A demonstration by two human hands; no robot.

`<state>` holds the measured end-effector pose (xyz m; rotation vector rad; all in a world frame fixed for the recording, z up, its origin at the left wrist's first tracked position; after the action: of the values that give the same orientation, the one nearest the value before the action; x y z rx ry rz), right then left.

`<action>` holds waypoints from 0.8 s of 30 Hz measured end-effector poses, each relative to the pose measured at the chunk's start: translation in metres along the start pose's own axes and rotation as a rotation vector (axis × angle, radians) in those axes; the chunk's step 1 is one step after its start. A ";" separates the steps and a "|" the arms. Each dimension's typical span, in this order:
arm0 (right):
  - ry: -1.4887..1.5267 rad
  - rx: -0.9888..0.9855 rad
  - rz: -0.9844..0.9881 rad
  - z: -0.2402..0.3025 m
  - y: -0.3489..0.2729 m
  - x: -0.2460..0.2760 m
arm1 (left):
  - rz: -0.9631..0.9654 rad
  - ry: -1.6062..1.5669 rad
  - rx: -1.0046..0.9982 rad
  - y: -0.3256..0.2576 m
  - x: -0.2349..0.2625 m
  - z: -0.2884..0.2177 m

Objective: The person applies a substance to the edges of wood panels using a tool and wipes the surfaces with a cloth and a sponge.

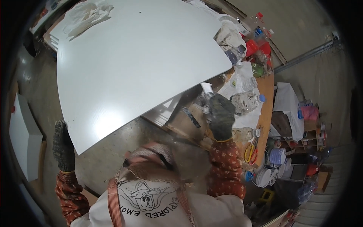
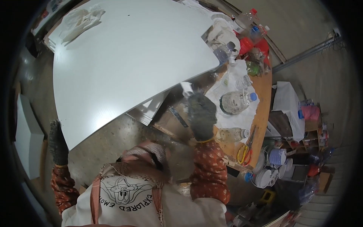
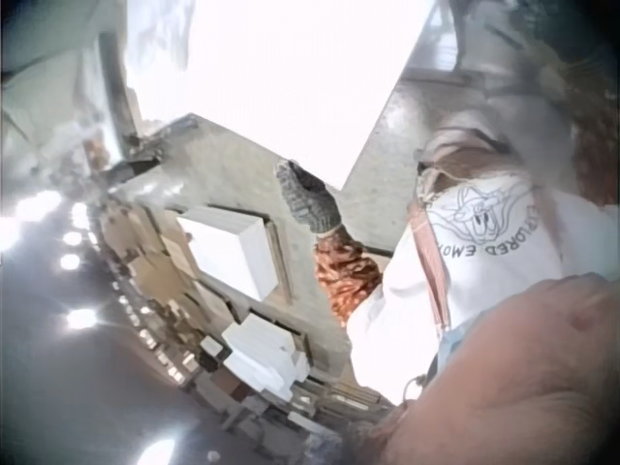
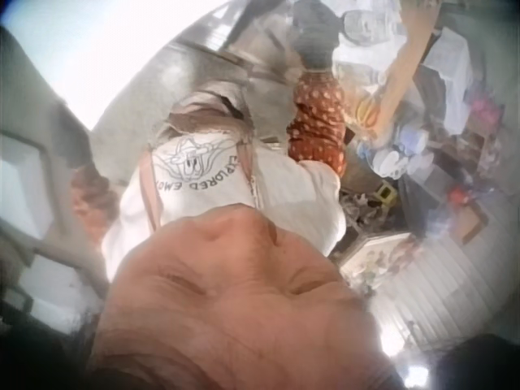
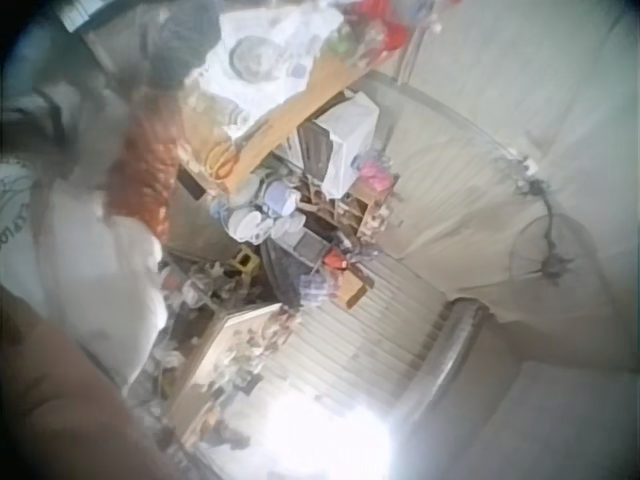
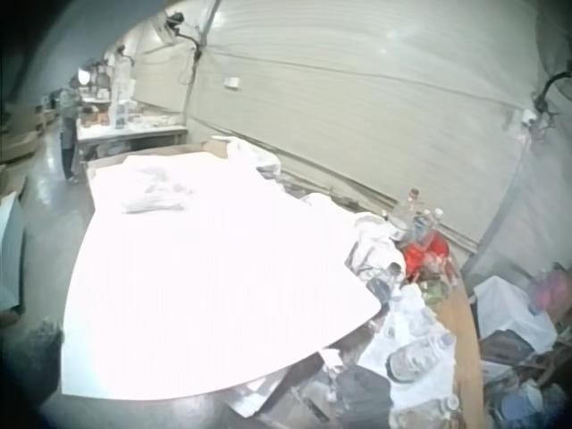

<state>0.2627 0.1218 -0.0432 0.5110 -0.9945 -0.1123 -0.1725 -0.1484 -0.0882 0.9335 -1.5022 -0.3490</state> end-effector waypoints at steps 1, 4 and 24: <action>0.474 -0.480 0.003 -0.088 -0.015 -0.048 | -0.005 -0.031 -0.018 0.009 -0.005 -0.007; -0.116 0.612 -0.273 0.017 0.000 -0.006 | 0.106 -0.086 -0.074 0.010 -0.012 -0.030; 0.011 0.178 -0.346 0.004 0.000 -0.002 | 0.058 -0.118 -0.234 0.019 0.000 -0.058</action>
<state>0.2586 0.1207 -0.0433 0.8440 -0.9020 -0.3312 -0.1251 -0.1194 -0.0642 0.6926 -1.5539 -0.5329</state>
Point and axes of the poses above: each hand's wrist, its own y-axis towards the middle knuckle, its own x-axis out of the back of the hand, z = x × y, the point moved 8 cm from there along y, towards the middle knuckle, and after that the axes turned 15 degrees about -z, right-handed, at the moved point
